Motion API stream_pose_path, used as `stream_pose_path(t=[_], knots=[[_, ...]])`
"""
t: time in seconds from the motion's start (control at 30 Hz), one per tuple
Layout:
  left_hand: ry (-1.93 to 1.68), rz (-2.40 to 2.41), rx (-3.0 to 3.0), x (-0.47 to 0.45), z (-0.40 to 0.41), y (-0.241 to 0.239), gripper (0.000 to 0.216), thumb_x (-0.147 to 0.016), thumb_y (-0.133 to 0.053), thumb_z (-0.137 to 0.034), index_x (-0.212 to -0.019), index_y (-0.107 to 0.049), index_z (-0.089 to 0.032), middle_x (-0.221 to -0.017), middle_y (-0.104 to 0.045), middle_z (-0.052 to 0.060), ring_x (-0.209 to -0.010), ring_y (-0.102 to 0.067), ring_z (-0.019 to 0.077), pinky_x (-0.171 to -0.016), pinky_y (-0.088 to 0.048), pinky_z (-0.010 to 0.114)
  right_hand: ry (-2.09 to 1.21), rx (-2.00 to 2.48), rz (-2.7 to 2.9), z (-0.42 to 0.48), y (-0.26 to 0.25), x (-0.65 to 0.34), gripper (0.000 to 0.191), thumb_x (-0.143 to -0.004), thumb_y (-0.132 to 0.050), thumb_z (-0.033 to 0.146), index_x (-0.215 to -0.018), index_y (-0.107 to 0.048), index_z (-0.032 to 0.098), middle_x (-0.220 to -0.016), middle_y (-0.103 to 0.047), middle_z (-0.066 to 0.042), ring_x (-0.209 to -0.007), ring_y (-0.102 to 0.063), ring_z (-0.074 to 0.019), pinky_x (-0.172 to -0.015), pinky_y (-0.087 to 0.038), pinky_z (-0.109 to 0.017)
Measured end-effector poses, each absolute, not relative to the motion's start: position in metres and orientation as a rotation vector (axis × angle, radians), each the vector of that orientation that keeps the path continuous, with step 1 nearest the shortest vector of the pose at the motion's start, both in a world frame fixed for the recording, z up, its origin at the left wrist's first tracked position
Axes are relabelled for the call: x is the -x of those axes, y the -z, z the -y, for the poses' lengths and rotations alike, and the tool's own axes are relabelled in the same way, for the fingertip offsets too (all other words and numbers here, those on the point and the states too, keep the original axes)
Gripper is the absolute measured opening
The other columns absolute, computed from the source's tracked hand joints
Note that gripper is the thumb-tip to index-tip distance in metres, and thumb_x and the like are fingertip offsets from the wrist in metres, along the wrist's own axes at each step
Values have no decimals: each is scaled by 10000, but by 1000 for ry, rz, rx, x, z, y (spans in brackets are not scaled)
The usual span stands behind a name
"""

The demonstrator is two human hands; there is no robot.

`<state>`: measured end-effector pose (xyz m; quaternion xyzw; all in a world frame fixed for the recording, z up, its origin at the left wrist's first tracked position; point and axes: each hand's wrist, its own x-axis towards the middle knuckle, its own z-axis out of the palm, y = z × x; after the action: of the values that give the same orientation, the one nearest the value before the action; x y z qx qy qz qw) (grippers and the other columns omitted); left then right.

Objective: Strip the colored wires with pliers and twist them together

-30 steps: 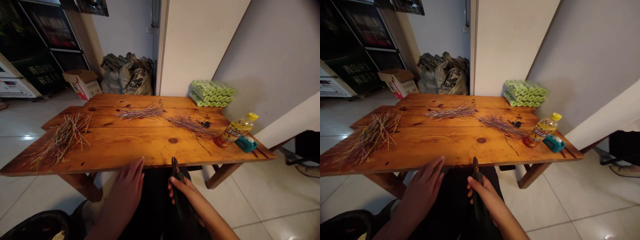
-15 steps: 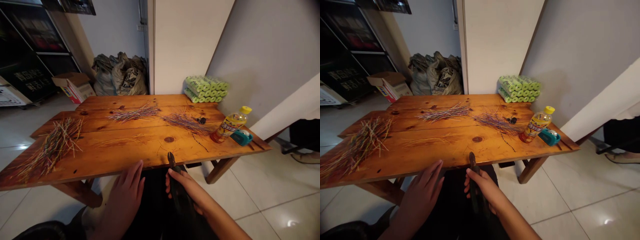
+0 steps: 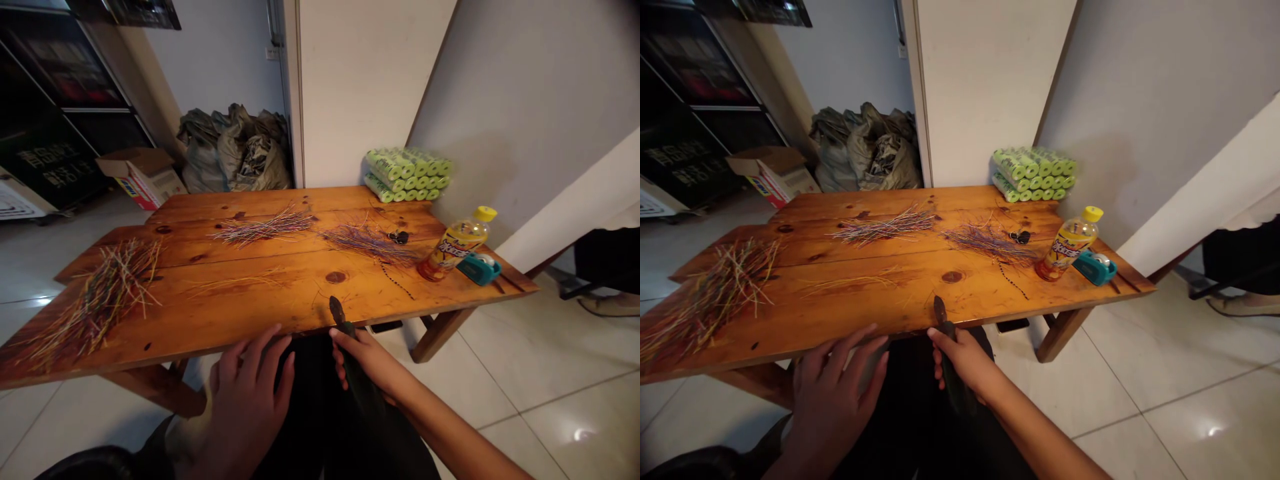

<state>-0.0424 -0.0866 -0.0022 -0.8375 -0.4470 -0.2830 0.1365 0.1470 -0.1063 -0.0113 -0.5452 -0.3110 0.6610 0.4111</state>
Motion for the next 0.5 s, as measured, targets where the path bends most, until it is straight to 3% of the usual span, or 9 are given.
stream_pose_path(t=[0.17,0.33,0.5], knots=[[782,1329,2688,12,58,-14,306,-862,-462,-298,-1125,-557,-174,-964,-670,64,-926,-553,228,-827,-372,395,-1631,1502,917,101,2,-145,357,-776,-503,475,-595,-466,169,-454,-478,43,-372,-450,-74,-394,-386,-207],[696,1380,2901,-7,40,-13,250,-895,-374,-195,-863,-622,-188,-834,-671,24,-791,-582,174,-756,-395,331,-1624,1530,964,99,-2,-144,356,-767,-509,464,-571,-464,170,-445,-487,39,-367,-449,-73,-402,-376,-206],[757,1433,2857,-7,38,-7,255,-883,-376,-175,-768,-604,-176,-746,-656,19,-711,-574,169,-715,-394,320,-1647,1483,987,99,-2,-145,383,-744,-528,508,-595,-497,156,-474,-522,25,-406,-493,-86,-447,-386,-216]])
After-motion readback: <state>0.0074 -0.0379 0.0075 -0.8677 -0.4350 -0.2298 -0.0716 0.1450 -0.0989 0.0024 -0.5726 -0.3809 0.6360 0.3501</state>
